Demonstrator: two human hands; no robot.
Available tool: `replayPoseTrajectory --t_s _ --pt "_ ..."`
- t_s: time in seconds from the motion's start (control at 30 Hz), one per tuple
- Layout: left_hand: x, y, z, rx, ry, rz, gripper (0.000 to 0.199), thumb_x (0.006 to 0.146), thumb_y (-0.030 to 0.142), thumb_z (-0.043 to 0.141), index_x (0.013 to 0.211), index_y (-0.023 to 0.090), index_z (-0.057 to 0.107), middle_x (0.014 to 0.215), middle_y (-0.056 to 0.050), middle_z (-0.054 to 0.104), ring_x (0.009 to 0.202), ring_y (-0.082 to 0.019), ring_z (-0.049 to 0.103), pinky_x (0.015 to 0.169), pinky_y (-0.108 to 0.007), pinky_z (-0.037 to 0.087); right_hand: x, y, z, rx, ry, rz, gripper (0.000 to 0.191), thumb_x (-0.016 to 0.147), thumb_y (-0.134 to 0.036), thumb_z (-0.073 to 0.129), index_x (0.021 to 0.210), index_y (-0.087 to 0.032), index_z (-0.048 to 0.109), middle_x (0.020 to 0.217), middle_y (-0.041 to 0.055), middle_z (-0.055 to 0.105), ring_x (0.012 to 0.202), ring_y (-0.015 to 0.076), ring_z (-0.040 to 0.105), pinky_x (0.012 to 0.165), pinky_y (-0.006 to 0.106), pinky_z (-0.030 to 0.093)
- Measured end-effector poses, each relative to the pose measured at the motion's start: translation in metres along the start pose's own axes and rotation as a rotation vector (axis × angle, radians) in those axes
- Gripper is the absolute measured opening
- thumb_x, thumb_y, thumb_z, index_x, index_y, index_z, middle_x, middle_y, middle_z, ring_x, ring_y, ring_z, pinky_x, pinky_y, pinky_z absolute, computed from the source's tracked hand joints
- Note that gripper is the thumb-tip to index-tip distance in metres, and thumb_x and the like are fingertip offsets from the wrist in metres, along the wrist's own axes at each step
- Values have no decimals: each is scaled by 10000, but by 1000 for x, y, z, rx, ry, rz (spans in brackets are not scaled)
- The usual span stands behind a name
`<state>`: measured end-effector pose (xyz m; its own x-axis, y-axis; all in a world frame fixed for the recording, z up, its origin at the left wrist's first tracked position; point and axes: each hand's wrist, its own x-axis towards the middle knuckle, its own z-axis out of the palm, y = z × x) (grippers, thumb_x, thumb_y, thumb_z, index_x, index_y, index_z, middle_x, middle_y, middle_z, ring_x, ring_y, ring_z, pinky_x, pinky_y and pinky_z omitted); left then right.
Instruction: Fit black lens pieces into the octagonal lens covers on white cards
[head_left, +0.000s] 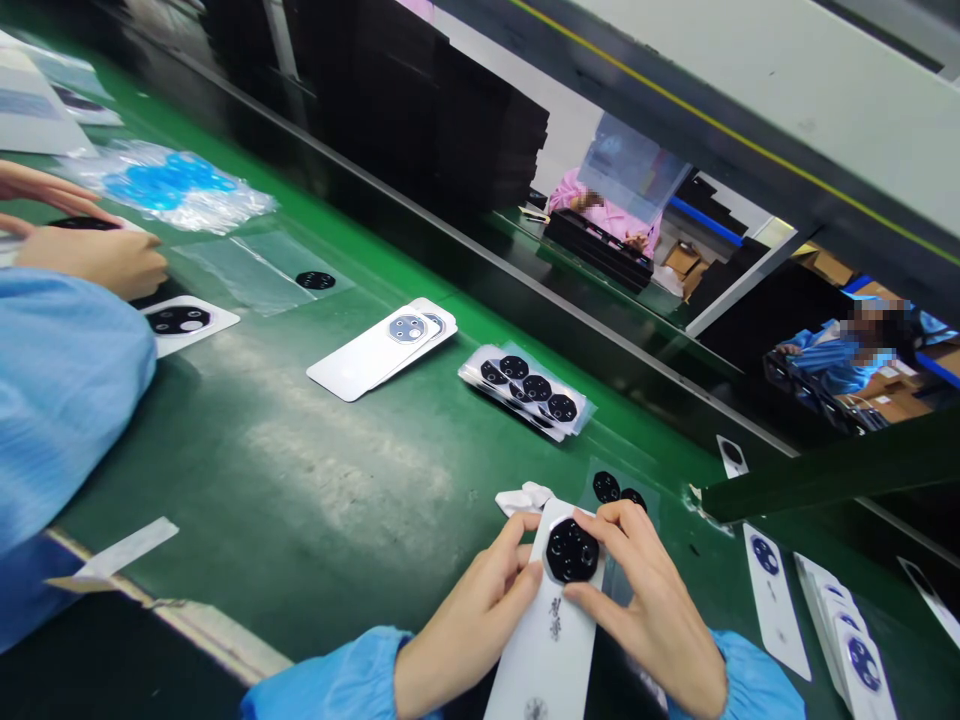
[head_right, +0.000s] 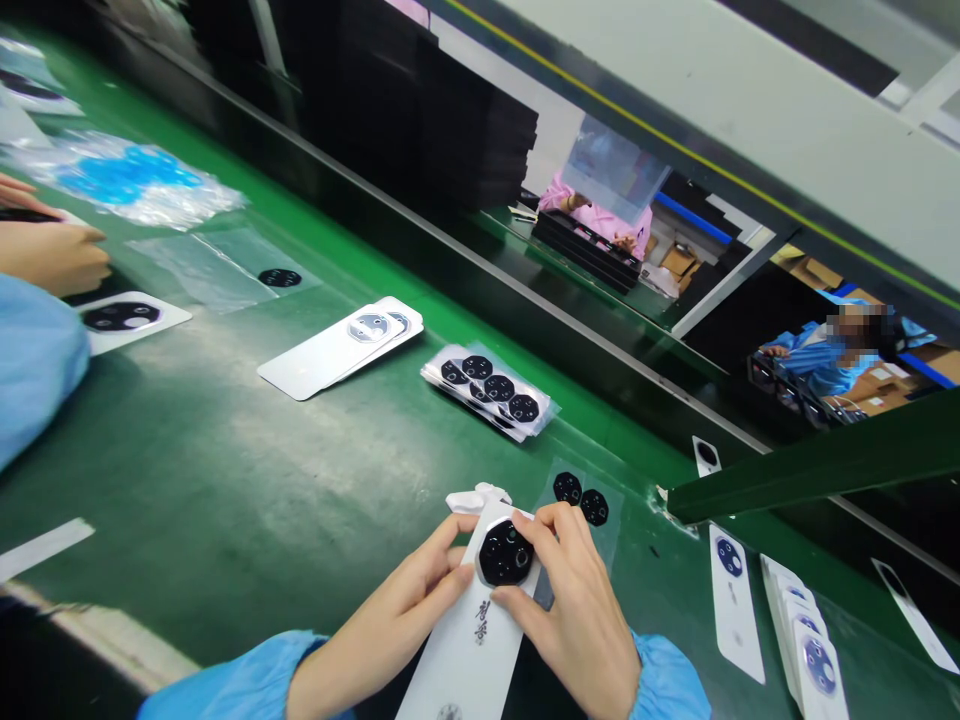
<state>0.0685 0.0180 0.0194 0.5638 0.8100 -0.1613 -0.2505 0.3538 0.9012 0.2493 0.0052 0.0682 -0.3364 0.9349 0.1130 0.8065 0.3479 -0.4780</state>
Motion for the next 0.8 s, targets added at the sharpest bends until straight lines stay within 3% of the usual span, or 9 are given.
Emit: replayPoseTrajectory --t_s 0.43,0.8 --pt "-2 -2 -1 70 -11 20 344 905 466 444 1139 215 415 824 -18 643 606 -123 520 534 -211 363 -1 1 2 -12 -10 18 464 793 -200 640 1213 -294 466 1029 62 509 974 262 530 800 407 514" --pt "-2 -2 1 186 0 56 273 929 415 385 1114 215 409 807 -3 617 661 -145 501 619 -242 371 6 -5 -1 -89 -54 58 492 708 -83 717 1119 -254 509 924 32 511 873 237 520 735 394 519"
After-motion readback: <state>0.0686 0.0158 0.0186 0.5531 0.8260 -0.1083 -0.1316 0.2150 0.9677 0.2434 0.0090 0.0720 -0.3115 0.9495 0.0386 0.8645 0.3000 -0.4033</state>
